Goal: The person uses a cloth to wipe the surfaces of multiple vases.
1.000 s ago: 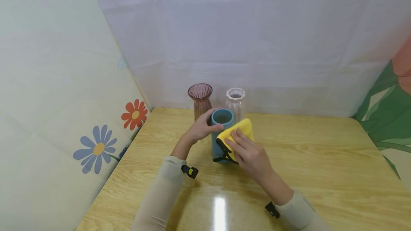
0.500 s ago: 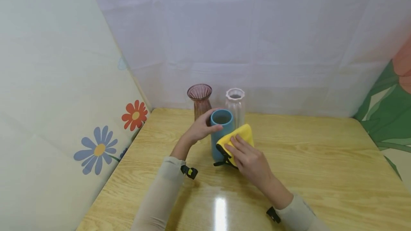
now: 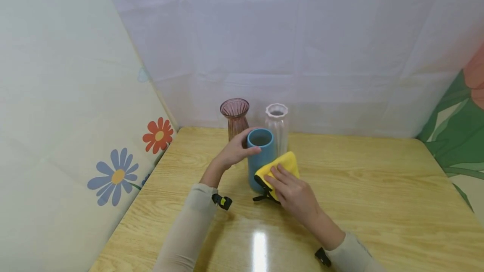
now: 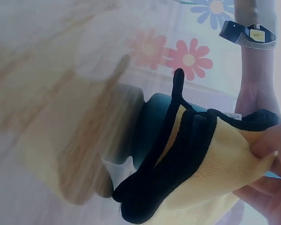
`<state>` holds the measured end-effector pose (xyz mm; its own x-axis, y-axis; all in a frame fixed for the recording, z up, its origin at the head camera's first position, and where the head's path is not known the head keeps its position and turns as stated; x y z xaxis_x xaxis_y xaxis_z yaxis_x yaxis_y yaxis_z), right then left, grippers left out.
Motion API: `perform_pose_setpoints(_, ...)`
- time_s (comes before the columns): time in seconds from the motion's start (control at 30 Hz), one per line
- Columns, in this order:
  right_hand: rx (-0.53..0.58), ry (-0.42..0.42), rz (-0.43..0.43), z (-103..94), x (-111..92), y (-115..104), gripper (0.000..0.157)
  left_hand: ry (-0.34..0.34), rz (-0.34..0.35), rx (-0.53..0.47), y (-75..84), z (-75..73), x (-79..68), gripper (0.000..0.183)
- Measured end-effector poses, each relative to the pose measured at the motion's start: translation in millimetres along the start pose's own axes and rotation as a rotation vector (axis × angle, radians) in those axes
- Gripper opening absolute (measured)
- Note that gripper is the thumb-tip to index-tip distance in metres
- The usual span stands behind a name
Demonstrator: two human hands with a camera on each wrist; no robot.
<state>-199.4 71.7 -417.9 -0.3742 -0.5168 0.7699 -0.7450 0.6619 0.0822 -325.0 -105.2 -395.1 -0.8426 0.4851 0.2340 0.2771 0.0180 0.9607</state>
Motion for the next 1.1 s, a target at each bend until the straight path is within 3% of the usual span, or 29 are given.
perform_pose_setpoints(0.2,0.007,-0.008,-0.004,1.5,-1.7,-2.1,0.043,-0.007,-0.013,-0.005,0.3,-1.0,0.1,0.070)
perform_pose_setpoints(0.47,-0.007,-0.038,-0.006,5.6,-5.4,-2.5,0.045,-0.015,-0.016,0.004,2.4,-0.8,0.1,0.088)
perform_pose_setpoints(0.77,-0.014,-0.119,0.005,8.6,-8.4,-4.3,0.045,-0.019,-0.016,0.017,2.4,0.6,0.6,0.073)
perform_pose_setpoints(1.1,-0.010,-0.165,0.004,10.9,-10.1,-3.5,0.041,-0.023,-0.005,0.021,2.0,-0.9,0.5,0.073)
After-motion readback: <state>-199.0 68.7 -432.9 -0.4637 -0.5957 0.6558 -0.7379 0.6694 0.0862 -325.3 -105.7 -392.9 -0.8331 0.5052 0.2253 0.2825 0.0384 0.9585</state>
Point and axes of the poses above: each hand's wrist, its own x-axis towards the middle knuckle, its own z-axis out of the palm, y = z × x, the point moved 6 cm from there along x, towards the middle knuckle, and after that the axes turned 11 degrees about -x, right-handed, at the moved point
